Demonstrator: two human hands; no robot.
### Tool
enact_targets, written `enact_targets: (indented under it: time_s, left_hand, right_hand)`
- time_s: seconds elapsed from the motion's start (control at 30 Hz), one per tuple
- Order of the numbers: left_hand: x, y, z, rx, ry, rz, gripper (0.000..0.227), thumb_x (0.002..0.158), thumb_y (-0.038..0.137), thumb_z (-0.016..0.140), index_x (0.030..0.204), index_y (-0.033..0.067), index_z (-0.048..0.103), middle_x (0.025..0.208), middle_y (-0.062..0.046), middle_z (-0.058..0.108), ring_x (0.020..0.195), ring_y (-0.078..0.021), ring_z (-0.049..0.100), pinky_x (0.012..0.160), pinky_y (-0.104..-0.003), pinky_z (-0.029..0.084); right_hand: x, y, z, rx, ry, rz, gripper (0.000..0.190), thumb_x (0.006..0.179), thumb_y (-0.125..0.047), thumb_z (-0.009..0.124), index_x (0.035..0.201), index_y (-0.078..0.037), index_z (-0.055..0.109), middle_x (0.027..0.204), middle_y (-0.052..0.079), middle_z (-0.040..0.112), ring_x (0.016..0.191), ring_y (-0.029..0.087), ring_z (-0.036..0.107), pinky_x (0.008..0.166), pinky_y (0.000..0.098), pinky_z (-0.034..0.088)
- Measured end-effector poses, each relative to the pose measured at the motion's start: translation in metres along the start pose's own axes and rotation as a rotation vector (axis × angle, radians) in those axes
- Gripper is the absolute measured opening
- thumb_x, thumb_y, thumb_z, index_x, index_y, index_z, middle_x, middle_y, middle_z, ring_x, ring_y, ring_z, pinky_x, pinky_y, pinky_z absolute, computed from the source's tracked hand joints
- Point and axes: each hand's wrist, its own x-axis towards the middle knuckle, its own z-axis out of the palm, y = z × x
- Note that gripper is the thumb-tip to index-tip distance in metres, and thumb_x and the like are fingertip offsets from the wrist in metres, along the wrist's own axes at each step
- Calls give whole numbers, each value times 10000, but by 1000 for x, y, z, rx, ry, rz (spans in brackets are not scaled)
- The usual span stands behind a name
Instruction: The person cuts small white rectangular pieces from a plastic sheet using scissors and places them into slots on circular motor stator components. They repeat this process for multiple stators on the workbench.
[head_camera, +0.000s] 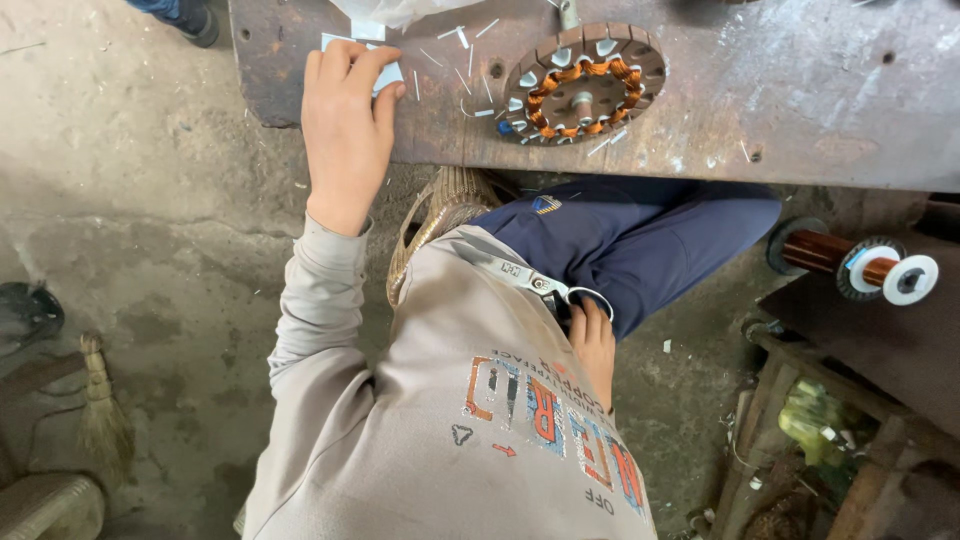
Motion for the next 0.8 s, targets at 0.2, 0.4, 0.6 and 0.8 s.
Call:
enact_targets:
  time_s: [0.2,0.4,0.6,0.8]
  left_hand:
    - [14,-15,-1,26,-46,57,220,864,76,867,1015,98,709,1036,-80,562,1013,-301,501,863,-426,433]
    - [15,-25,-3,23,-30,72,314,779,129,904,1037,92,729,1029,-69,555,1020,-302,480,857,-436,405]
    - [23,-31,-5,-4,-89,127,275,798,144,919,1002,121,736,993,-57,572,996,-298,503,862,-418,429]
    - [16,-27,-13,-75,-92,86,314,844,52,857,1108,44,688,1058,-95,608,1023,-315,559,897,-427,464]
  right_hand:
    - [45,2,-13,-142,-179,-105,292,842,-123,656,1117,-48,592,892,96,668,852,303,636,735,458,482]
    - [76,16,-73,92,-173,-166,285,674,-142,772,873,-30,601,723,158,632,690,370,626,598,464,484]
    - [98,24,-100,409,-386,-191,196,718,-101,785,799,-16,627,721,156,605,622,316,577,559,396,446]
    - [114,-5,-75,826,-343,-350,422,663,-286,940,860,-16,682,655,67,560,548,120,453,497,298,381]
